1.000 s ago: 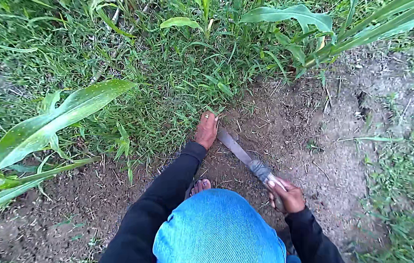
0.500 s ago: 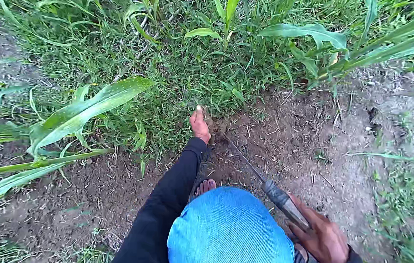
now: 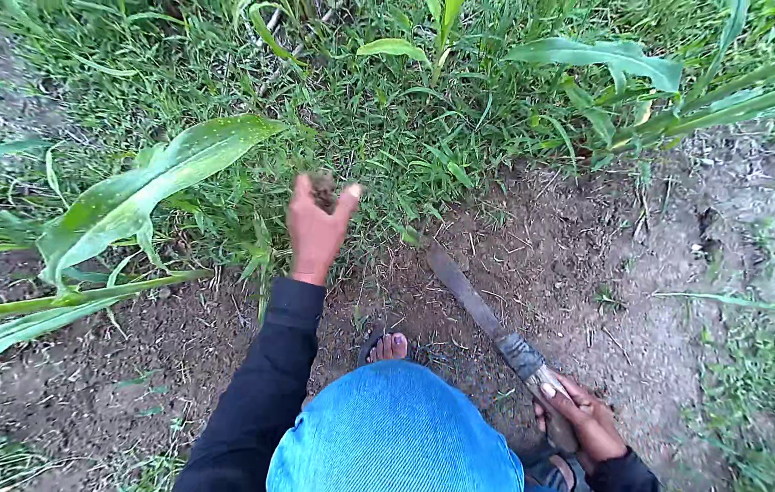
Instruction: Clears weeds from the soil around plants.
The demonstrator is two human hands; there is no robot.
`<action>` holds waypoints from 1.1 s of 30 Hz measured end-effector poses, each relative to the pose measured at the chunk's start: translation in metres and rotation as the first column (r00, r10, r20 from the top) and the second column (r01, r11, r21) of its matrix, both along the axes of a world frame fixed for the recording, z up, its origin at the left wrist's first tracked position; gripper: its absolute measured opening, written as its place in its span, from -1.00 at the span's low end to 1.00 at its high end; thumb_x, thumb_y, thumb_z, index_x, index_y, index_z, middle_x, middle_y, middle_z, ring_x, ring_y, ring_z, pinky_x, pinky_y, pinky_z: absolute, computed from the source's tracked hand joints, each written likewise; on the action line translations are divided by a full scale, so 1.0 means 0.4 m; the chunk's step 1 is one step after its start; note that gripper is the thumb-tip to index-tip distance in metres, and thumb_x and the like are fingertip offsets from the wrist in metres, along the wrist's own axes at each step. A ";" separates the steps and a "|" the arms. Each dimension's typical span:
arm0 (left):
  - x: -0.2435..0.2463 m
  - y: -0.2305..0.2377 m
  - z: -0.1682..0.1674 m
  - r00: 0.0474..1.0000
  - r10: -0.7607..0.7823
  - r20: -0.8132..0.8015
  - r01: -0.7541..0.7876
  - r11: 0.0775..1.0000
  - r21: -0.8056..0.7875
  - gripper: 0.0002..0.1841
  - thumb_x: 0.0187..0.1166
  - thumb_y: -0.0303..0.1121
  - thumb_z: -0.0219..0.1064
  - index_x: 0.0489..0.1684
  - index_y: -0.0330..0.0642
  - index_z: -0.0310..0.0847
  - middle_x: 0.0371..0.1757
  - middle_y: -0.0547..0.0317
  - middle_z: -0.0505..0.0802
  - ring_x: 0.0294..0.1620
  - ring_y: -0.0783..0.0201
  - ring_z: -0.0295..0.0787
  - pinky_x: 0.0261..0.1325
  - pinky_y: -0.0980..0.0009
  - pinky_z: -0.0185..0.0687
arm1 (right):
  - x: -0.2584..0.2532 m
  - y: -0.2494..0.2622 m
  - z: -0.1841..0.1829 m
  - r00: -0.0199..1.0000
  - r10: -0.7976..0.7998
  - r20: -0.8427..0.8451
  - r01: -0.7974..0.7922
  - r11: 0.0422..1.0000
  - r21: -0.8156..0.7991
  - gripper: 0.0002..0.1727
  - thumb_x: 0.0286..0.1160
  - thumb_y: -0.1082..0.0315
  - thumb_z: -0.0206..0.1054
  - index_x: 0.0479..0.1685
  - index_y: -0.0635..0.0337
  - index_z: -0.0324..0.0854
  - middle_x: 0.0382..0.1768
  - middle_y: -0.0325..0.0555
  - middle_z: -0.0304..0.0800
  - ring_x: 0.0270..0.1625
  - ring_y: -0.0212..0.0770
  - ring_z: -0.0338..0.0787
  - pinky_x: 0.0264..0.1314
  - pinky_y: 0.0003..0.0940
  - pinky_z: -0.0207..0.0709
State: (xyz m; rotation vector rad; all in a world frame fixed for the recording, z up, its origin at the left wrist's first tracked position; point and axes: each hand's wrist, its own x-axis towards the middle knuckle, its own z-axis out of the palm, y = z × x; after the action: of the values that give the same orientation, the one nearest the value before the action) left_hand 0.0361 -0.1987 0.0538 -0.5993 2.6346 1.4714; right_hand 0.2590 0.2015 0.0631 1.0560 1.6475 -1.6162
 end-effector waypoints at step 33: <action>0.083 0.087 -0.158 0.981 -0.006 0.193 -0.019 0.991 0.129 -0.76 0.70 -0.36 0.27 0.21 -0.26 0.59 -0.07 -0.21 0.81 -0.18 -0.10 0.77 -0.17 -0.12 0.65 | -0.025 -0.069 -0.057 1.000 -0.026 -0.007 0.026 0.998 0.049 -0.66 0.57 0.16 0.28 0.02 0.29 0.65 -0.70 -0.17 0.70 -0.77 -0.29 0.64 -0.73 -0.36 0.60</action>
State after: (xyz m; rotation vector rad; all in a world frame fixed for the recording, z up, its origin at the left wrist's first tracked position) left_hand 0.0695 -0.1639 -0.0094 -0.6996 2.3732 1.4905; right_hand 0.2489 0.1738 0.0405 1.1022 1.6926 -1.6045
